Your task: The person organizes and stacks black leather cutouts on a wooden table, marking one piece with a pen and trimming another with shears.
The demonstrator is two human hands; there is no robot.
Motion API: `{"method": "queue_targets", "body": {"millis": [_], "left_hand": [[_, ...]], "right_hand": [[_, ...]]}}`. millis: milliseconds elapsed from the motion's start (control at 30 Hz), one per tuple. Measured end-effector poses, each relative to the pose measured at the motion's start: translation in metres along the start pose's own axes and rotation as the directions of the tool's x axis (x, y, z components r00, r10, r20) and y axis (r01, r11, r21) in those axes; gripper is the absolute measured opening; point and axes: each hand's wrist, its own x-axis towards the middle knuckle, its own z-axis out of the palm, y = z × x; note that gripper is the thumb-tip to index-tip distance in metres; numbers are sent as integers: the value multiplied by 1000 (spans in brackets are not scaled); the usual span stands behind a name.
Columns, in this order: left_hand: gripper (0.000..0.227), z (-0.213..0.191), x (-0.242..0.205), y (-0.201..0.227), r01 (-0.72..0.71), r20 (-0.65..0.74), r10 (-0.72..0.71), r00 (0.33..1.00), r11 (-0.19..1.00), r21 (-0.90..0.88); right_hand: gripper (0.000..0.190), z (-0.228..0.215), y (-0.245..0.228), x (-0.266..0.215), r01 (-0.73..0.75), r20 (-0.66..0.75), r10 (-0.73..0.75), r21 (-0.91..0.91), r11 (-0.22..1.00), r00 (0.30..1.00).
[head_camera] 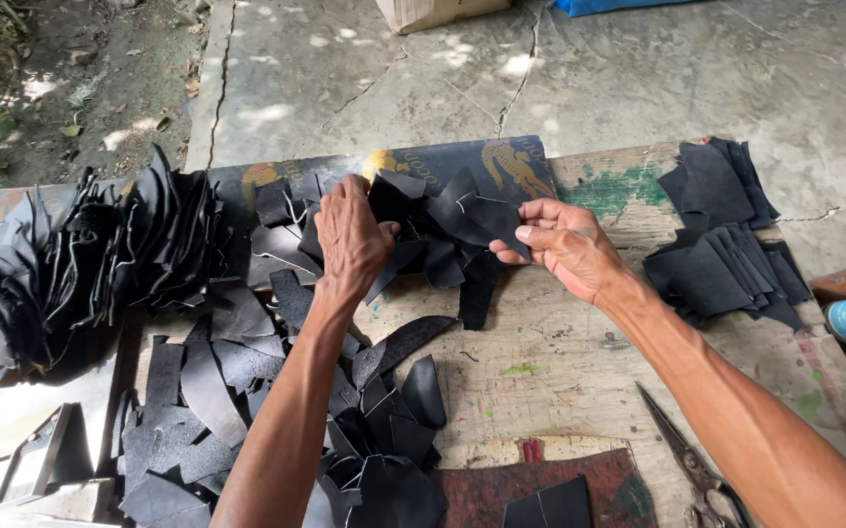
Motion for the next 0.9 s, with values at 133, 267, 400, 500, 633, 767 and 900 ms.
{"method": "queue_targets", "body": {"millis": [133, 267, 400, 500, 633, 767, 900], "left_hand": [[31, -33, 2, 17, -27, -182, -32, 983, 950, -311], [27, -120, -48, 9, 81, -93, -130, 987, 909, -408], [27, -193, -180, -8, 364, 292, -359, 887, 930, 38], [40, -221, -226, 27, 101, 131, -137, 982, 963, 248], [56, -207, -236, 96, 58, 133, -25, 991, 967, -250], [35, -141, -230, 142, 355, 618, -75, 783, 869, -344], [28, -94, -219, 131, 407, 730, -86, 678, 871, -276]], "right_hand": [[32, 16, -11, -15, 60, 52, -56, -81, 995, 997], [35, 17, -26, -26, 120, 113, -117, -20, 993, 987], [27, 9, -8, -96, 189, 86, -173, -236, 953, 981], [23, 31, -20, -131, 204, 87, -184, -432, 879, 979], [19, 71, -1, -204, 154, 83, -130, -474, 867, 988], [27, 98, 5, -249, 265, 49, -291, -578, 772, 955], [30, 101, 33, -304, 279, 28, -531, -874, 398, 847]]}}
